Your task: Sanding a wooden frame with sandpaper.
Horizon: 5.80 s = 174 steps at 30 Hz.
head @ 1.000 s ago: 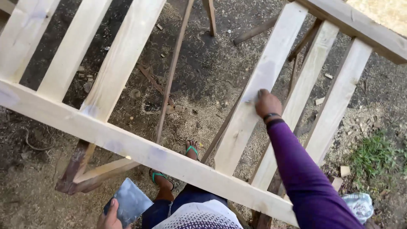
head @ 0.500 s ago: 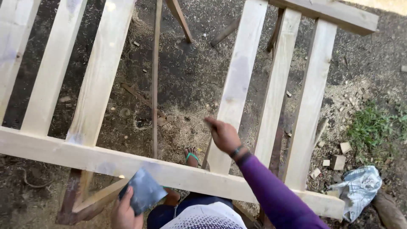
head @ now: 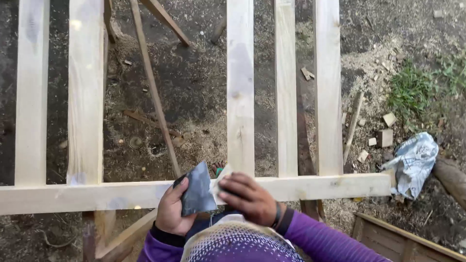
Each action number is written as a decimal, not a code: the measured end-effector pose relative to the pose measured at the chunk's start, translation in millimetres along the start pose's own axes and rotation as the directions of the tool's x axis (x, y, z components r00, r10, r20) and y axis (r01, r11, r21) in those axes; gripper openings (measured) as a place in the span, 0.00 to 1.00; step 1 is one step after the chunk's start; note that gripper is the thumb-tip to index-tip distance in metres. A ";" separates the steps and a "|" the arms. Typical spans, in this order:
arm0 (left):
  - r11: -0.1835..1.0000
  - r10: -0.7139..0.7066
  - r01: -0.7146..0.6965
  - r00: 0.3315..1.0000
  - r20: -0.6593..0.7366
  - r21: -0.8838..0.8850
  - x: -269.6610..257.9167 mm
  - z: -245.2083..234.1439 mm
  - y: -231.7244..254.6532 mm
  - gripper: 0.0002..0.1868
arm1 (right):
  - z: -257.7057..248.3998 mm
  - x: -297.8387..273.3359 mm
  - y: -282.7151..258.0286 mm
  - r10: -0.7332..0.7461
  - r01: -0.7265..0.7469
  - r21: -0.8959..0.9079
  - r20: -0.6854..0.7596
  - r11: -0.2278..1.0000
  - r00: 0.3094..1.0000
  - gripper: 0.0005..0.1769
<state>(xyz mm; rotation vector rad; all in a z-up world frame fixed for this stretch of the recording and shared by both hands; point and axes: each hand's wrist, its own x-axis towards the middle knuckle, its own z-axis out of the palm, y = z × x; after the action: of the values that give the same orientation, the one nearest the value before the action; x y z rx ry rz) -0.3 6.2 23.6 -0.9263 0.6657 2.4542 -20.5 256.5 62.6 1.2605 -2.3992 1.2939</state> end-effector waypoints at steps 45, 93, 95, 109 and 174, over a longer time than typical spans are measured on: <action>0.849 0.497 -0.460 0.532 -0.686 0.258 -56.4 -139.7 -32.4 0.22 | -30.6 8.9 266.9 0.736 -0.347 -0.673 0.456 0.653 0.501 0.21; 0.954 0.163 -0.068 0.936 -0.313 0.292 28.3 -294.9 6.9 0.37 | -122.4 -193.0 141.0 0.989 -0.802 0.597 -0.113 -0.005 -0.091 0.24; 0.939 0.146 -0.047 0.951 -0.274 0.340 36.3 -321.1 22.5 0.37 | -148.2 -218.9 134.9 0.977 -0.798 0.602 -0.161 -0.015 -0.139 0.24; 0.774 0.002 0.163 0.966 -0.259 0.612 83.4 -308.4 55.0 0.37 | -99.0 -299.7 50.0 0.883 -0.738 -0.657 -0.244 0.153 0.400 0.28; 0.924 0.198 -0.097 0.949 -0.246 0.371 45.2 -284.4 49.3 0.28 | 11.3 -238.9 -22.2 0.929 -0.940 0.330 -0.311 -0.091 -0.199 0.24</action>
<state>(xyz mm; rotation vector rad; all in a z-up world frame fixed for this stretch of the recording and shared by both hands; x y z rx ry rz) 80.9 -184.8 -182.0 -1.1140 1.2746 2.2338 151.3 387.2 -42.8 -1.4087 -2.6637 1.3666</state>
